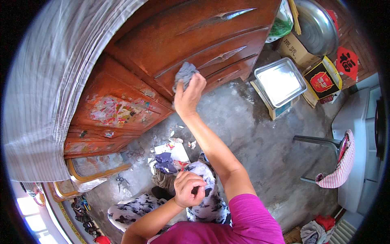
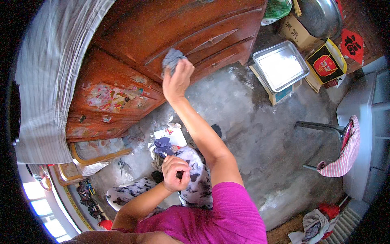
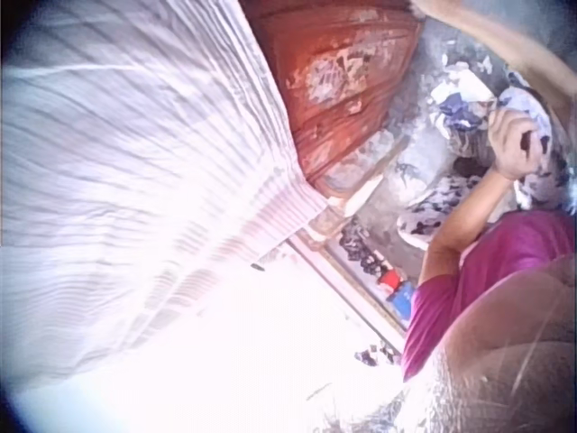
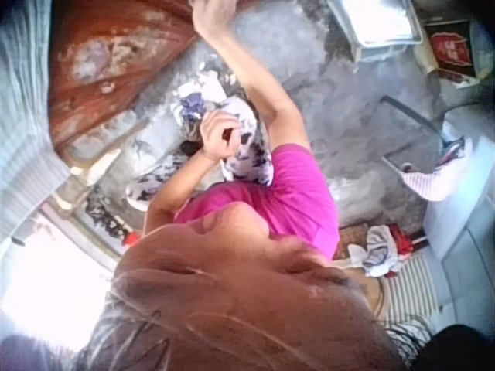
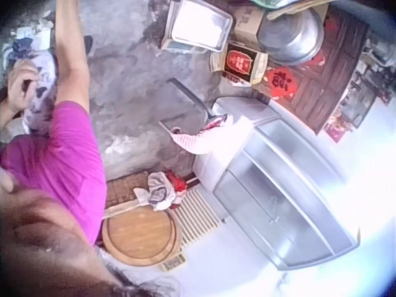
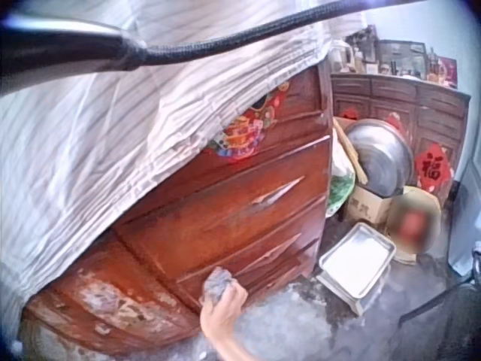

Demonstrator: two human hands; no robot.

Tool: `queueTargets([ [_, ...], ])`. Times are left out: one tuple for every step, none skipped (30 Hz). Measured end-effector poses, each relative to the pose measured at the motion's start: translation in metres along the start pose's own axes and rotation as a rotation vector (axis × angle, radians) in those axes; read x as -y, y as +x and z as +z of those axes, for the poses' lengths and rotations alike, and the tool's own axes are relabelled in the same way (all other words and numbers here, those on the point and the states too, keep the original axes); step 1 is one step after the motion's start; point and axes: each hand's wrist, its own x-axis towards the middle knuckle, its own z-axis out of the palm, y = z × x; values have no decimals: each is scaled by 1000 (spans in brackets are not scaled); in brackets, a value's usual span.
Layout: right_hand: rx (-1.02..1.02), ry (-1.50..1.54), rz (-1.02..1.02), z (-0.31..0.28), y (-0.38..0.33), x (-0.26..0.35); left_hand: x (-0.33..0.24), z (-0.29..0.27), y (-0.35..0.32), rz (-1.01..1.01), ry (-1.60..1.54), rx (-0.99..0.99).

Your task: The person wipes the surface of a wooden cabinet with a cloth, repeatedly scrubbing and peeling off old paper or paint residue. They occasionally dip the cloth into a bucket of water to re-wet it.

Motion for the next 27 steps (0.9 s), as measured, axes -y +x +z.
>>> queueTargets([
  [7,16,-109,1,3,4,1,0,0,11,-1,7],
  [89,-28,-250,-4,17,8,1,1,0,8,-3,9],
  [94,-80,-358,-5,27,-5,-1,2,0,5,-4,12],
  [92,-137,-470,-8,45,-21,0,3,2,11,-9,15],
  [62,-178,-618,-14,63,-35,1,3,2,13,-9,8],
  [-12,-253,-712,-20,78,-40,2,2,1,11,-2,10],
  [21,-345,-757,-30,91,-56,3,2,1,9,-1,10],
  [34,-448,-713,-40,105,-71,4,2,0,-5,4,8],
  [3,-455,-581,-51,121,-78,3,1,1,-7,12,3],
  [-53,-461,-517,-64,140,-86,4,2,1,-13,8,0],
  [-91,-466,-468,-76,159,-97,5,3,0,-13,2,0],
  [-109,-448,-414,-86,176,-108,5,3,0,-14,0,1],
  [-108,-451,-352,-92,192,-117,4,2,1,-6,1,12],
  [-151,-470,-312,-97,208,-130,4,3,4,-4,-19,13],
  [-170,-450,-292,-98,217,-137,4,3,3,-9,-14,15],
  [-188,-431,-270,-98,224,-142,3,2,3,-16,-11,19],
  [-240,-416,-224,-98,231,-152,3,3,3,-17,-19,16],
  [-291,-401,-179,-95,240,-161,3,3,2,-18,-28,14],
  [-341,-386,-132,-94,250,-173,3,3,1,-21,-36,11],
  [-383,-251,84,-100,271,-186,3,5,0,-17,-45,11],
  [-417,-137,385,-100,286,-179,4,3,-2,-20,-33,9],
  [-401,-98,510,-121,318,-196,4,3,-1,-4,-49,10],
  [-340,-92,623,-113,314,-178,4,-1,-3,-22,-42,-5],
  [-295,-104,714,-123,321,-152,3,-4,-5,-27,-41,-7],
  [-303,-76,660,-124,324,-148,3,-4,-5,-26,-48,-12],
  [-310,-49,605,-124,325,-148,4,-4,-4,-24,-55,-17],
  [-316,-22,550,-123,326,-146,5,-5,-3,-17,-62,-18],
])
